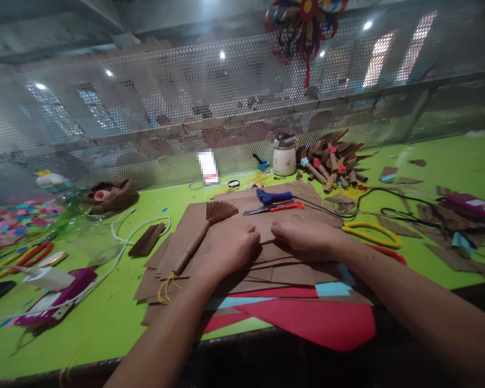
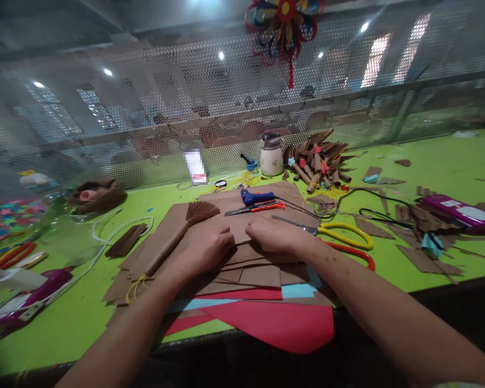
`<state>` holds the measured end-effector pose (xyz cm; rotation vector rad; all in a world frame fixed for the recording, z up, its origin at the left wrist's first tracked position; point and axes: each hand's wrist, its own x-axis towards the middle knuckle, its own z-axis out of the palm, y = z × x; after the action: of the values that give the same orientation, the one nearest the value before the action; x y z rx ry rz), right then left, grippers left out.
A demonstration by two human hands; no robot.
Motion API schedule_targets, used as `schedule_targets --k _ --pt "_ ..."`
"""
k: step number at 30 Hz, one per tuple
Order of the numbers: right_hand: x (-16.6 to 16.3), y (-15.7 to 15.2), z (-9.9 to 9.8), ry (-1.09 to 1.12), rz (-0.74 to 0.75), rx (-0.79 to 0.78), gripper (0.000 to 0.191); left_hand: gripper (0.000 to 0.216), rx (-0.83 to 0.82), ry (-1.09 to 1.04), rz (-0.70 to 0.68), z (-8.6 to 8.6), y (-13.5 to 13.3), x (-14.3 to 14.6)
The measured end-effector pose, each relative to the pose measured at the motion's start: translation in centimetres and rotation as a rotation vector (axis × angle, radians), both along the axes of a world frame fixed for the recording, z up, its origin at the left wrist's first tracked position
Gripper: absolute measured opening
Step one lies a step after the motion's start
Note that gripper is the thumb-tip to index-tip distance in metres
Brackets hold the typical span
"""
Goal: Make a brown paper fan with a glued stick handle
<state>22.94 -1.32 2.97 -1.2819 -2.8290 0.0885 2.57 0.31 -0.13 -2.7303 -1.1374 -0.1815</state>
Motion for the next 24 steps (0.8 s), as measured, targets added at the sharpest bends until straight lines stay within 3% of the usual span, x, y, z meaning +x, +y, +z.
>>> schedule_targets --k 12,18,24 --pt "0.1 0.6 -1.5 -0.054 0.031 0.060 0.017 0.028 -0.062 0.055 0.095 1.7 -0.8 0.2" --pt "0.0 0.6 -1.5 -0.036 -0.039 0.131 0.019 0.025 -0.276 -0.167 0.145 2.4 -0.6 -0.1" --pt "-0.2 0.1 -1.2 0.091 -0.022 0.176 0.016 0.040 -0.528 -0.476 0.193 2.3 -0.2 -0.6"
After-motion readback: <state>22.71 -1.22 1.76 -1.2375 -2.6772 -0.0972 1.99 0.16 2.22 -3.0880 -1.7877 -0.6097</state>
